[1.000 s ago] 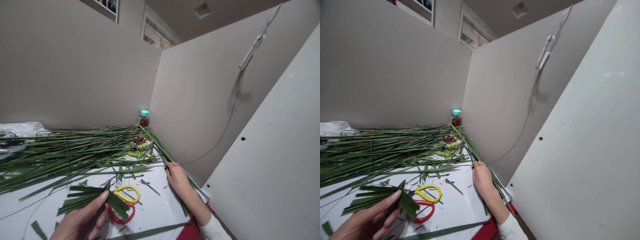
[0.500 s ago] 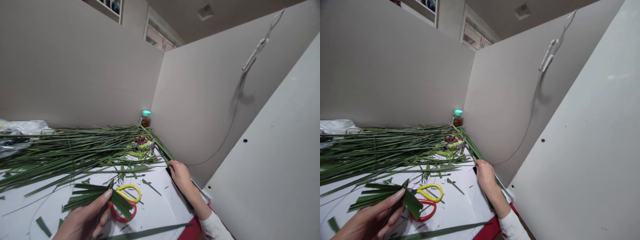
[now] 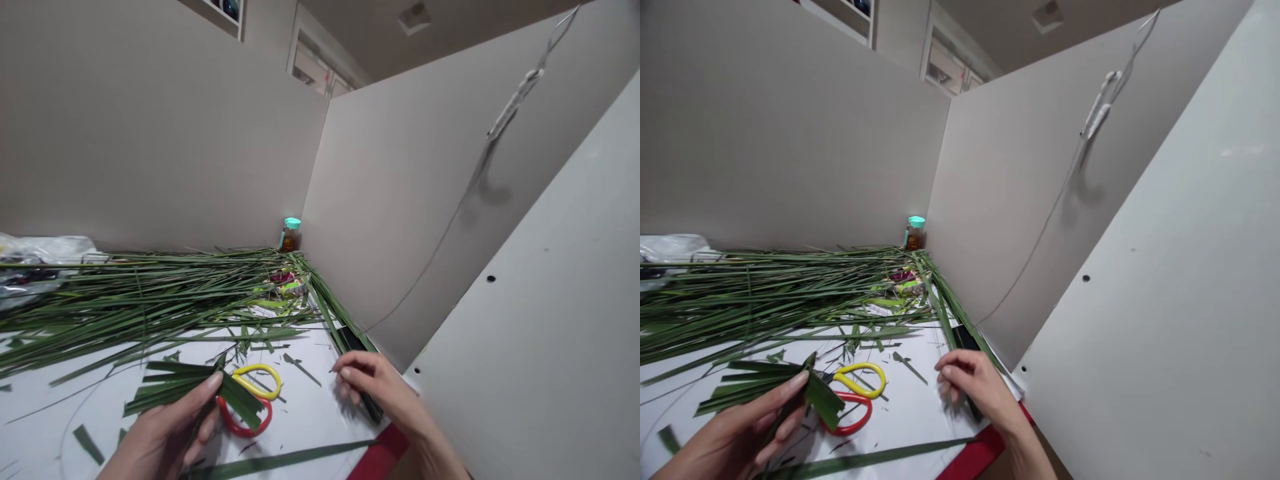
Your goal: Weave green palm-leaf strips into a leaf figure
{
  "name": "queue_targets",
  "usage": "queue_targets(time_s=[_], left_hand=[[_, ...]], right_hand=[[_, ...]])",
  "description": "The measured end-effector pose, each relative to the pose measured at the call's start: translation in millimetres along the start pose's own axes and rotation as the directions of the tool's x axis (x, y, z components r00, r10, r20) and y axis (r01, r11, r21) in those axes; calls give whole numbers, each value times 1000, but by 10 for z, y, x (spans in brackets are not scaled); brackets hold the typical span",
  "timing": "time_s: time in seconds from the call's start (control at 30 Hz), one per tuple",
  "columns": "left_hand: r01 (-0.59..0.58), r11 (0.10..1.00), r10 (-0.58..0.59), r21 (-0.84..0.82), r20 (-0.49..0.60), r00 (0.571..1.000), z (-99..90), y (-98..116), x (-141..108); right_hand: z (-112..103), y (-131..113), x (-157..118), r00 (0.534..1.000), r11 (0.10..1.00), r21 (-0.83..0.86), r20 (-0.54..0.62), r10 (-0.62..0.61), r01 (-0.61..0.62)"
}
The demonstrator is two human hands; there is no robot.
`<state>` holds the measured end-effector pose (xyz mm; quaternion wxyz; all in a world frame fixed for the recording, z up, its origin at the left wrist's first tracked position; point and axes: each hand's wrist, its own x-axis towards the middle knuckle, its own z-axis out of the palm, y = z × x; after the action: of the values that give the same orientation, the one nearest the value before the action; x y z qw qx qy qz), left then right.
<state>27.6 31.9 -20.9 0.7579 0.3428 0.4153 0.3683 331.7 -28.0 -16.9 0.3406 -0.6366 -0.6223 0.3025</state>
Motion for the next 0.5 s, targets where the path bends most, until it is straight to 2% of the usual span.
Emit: queue_targets(time_s=[0.1, 0.23, 0.37, 0.5], left_hand=[[-5, 1000, 5, 20, 0, 1000, 13, 19, -11], [9, 1000, -8, 24, -42, 999, 72, 68, -45], [6, 999, -3, 53, -63, 998, 131, 104, -77], [-6, 996, 11, 92, -47, 999, 171, 99, -111]], right_hand=[[107, -130, -283, 996, 994, 59, -7, -93, 94], [145, -287, -514, 955, 970, -13, -170, -243, 245], [7, -354, -518, 838, 908, -115, -354, -415, 402], [-247, -517, -497, 704, 860, -195, -504, -501, 472]])
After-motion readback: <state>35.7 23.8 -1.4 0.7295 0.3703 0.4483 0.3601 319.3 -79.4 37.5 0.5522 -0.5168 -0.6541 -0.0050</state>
